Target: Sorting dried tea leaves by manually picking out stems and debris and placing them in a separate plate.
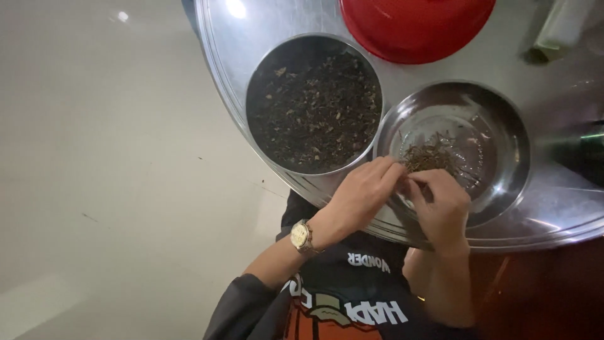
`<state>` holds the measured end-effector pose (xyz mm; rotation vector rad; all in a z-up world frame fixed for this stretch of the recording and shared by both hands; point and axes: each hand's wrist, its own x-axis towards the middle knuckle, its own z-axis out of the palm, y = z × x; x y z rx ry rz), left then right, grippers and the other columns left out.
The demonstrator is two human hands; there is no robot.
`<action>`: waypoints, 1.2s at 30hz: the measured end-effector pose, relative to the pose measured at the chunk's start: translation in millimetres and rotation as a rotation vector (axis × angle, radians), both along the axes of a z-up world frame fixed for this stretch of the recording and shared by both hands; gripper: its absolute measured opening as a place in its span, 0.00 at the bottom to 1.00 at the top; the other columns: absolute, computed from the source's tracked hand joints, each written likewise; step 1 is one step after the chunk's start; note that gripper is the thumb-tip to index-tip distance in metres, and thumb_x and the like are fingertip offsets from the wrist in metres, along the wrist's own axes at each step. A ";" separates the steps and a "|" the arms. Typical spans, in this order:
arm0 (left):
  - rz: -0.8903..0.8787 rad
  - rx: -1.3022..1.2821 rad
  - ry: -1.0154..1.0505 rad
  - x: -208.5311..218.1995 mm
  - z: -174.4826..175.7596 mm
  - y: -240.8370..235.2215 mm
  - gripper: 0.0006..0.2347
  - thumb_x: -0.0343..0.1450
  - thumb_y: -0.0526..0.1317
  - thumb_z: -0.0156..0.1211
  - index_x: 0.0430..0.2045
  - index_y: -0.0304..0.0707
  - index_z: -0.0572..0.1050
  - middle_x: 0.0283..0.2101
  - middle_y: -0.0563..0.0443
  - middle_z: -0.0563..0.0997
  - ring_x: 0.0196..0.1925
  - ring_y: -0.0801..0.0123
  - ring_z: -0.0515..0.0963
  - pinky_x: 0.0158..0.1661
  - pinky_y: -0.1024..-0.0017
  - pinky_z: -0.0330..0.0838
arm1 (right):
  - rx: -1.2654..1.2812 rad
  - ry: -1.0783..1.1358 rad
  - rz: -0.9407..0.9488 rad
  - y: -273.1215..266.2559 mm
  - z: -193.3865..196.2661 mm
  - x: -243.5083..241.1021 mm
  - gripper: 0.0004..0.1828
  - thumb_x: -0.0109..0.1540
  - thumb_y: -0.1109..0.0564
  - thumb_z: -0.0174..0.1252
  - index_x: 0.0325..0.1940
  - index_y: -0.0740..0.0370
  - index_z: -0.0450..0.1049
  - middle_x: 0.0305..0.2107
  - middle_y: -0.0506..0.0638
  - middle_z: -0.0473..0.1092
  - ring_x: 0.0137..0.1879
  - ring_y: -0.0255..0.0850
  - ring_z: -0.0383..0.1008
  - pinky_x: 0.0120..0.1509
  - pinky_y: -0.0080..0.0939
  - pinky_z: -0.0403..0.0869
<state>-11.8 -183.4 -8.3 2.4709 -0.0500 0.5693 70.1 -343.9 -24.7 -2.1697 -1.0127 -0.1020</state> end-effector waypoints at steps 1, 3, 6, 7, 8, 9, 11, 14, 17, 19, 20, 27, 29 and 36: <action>0.000 0.005 0.002 0.3 -3.4 8.8 0.05 0.70 0.32 0.59 0.34 0.39 0.68 0.32 0.52 0.68 0.34 0.62 0.74 0.35 0.69 0.71 | 0.005 0.002 0.000 -4.6 -7.5 2.3 0.03 0.68 0.58 0.65 0.42 0.59 0.79 0.30 0.49 0.73 0.37 0.51 0.76 0.43 0.48 0.76; 0.020 -0.013 0.046 1.1 -9.8 24.3 0.05 0.70 0.30 0.57 0.35 0.34 0.69 0.32 0.42 0.72 0.33 0.49 0.76 0.31 0.57 0.72 | -0.016 0.033 -0.058 -15.6 -21.9 7.0 0.04 0.67 0.52 0.69 0.41 0.51 0.81 0.32 0.44 0.75 0.38 0.48 0.77 0.45 0.46 0.75; 0.236 0.043 0.175 -6.5 6.4 90.4 0.03 0.72 0.33 0.58 0.37 0.39 0.74 0.33 0.47 0.75 0.32 0.54 0.78 0.29 0.66 0.73 | -0.065 0.030 -0.079 -32.1 -14.1 14.0 0.05 0.69 0.53 0.67 0.42 0.56 0.80 0.33 0.48 0.76 0.39 0.48 0.77 0.45 0.47 0.75; 0.234 0.046 0.172 -8.7 2.7 106.6 0.03 0.72 0.33 0.58 0.37 0.39 0.74 0.33 0.47 0.75 0.32 0.54 0.78 0.29 0.66 0.73 | -0.062 0.028 -0.082 -33.8 -9.1 15.9 0.05 0.69 0.53 0.67 0.42 0.56 0.80 0.33 0.48 0.76 0.39 0.48 0.77 0.45 0.47 0.75; 0.292 0.175 0.201 -10.9 -1.1 123.0 0.05 0.71 0.32 0.59 0.39 0.37 0.72 0.36 0.47 0.72 0.33 0.57 0.76 0.27 0.65 0.73 | -0.062 0.006 -0.057 -35.4 -4.4 17.4 0.05 0.70 0.57 0.65 0.44 0.61 0.80 0.36 0.52 0.77 0.41 0.47 0.77 0.49 0.46 0.74; 0.353 0.301 0.233 -15.5 -5.7 138.0 0.08 0.71 0.31 0.60 0.41 0.36 0.70 0.40 0.47 0.70 0.34 0.59 0.74 0.26 0.64 0.73 | -0.066 -0.014 -0.028 -38.1 0.4 17.8 0.04 0.70 0.61 0.63 0.45 0.67 0.80 0.39 0.56 0.78 0.44 0.47 0.77 0.53 0.45 0.73; 0.326 0.332 0.254 -16.9 -1.1 146.1 0.11 0.67 0.26 0.60 0.41 0.34 0.70 0.39 0.45 0.69 0.33 0.57 0.72 0.25 0.62 0.70 | -0.068 -0.012 -0.034 -37.1 7.3 17.7 0.06 0.70 0.62 0.64 0.47 0.69 0.80 0.42 0.58 0.78 0.47 0.49 0.77 0.56 0.47 0.73; 0.277 0.364 0.260 -14.1 -7.2 156.5 0.10 0.68 0.23 0.57 0.40 0.33 0.70 0.38 0.44 0.67 0.32 0.56 0.69 0.22 0.61 0.67 | -0.066 -0.003 -0.042 -35.7 12.0 14.8 0.08 0.69 0.61 0.64 0.50 0.70 0.79 0.44 0.59 0.78 0.50 0.50 0.78 0.58 0.48 0.74; 0.250 0.422 0.241 -8.0 -22.2 162.4 0.06 0.70 0.27 0.60 0.37 0.34 0.70 0.37 0.46 0.67 0.32 0.58 0.70 0.22 0.63 0.67 | -0.068 0.023 -0.032 -33.7 12.5 11.2 0.10 0.70 0.58 0.63 0.50 0.68 0.79 0.43 0.58 0.78 0.49 0.49 0.77 0.57 0.47 0.73; 0.242 0.484 0.233 -3.1 -23.4 163.5 0.08 0.68 0.28 0.64 0.35 0.34 0.71 0.37 0.46 0.67 0.33 0.58 0.71 0.23 0.64 0.67 | -0.068 0.038 -0.024 -33.1 9.6 11.4 0.11 0.70 0.56 0.61 0.49 0.67 0.79 0.42 0.57 0.78 0.48 0.48 0.78 0.55 0.45 0.73; 0.288 0.544 0.312 -0.7 -20.2 162.4 0.08 0.68 0.32 0.66 0.36 0.40 0.74 0.37 0.52 0.70 0.33 0.67 0.74 0.26 0.72 0.69 | -0.064 0.027 -0.037 -34.0 6.1 12.0 0.09 0.70 0.55 0.63 0.49 0.63 0.80 0.39 0.55 0.77 0.46 0.51 0.78 0.52 0.49 0.74; 0.270 0.505 0.363 6.3 -25.1 165.4 0.07 0.70 0.33 0.65 0.37 0.38 0.75 0.40 0.47 0.74 0.37 0.64 0.79 0.30 0.75 0.74 | -0.130 0.017 -0.114 -48.8 -0.6 3.9 0.10 0.68 0.50 0.65 0.51 0.53 0.81 0.37 0.47 0.77 0.45 0.46 0.80 0.53 0.46 0.77; 0.266 0.493 0.364 4.0 -23.0 160.9 0.05 0.71 0.33 0.62 0.37 0.37 0.74 0.40 0.48 0.73 0.36 0.65 0.78 0.30 0.75 0.73 | -0.125 0.031 -0.118 -51.0 2.5 2.2 0.10 0.68 0.50 0.65 0.51 0.54 0.81 0.36 0.49 0.77 0.44 0.47 0.80 0.52 0.47 0.77; 0.276 0.594 0.434 3.3 -7.4 147.5 0.10 0.69 0.31 0.66 0.41 0.34 0.74 0.45 0.45 0.74 0.41 0.68 0.79 0.34 0.80 0.74 | -0.112 0.022 -0.096 -48.5 4.4 0.9 0.10 0.66 0.50 0.67 0.49 0.53 0.82 0.35 0.46 0.78 0.42 0.43 0.79 0.52 0.43 0.77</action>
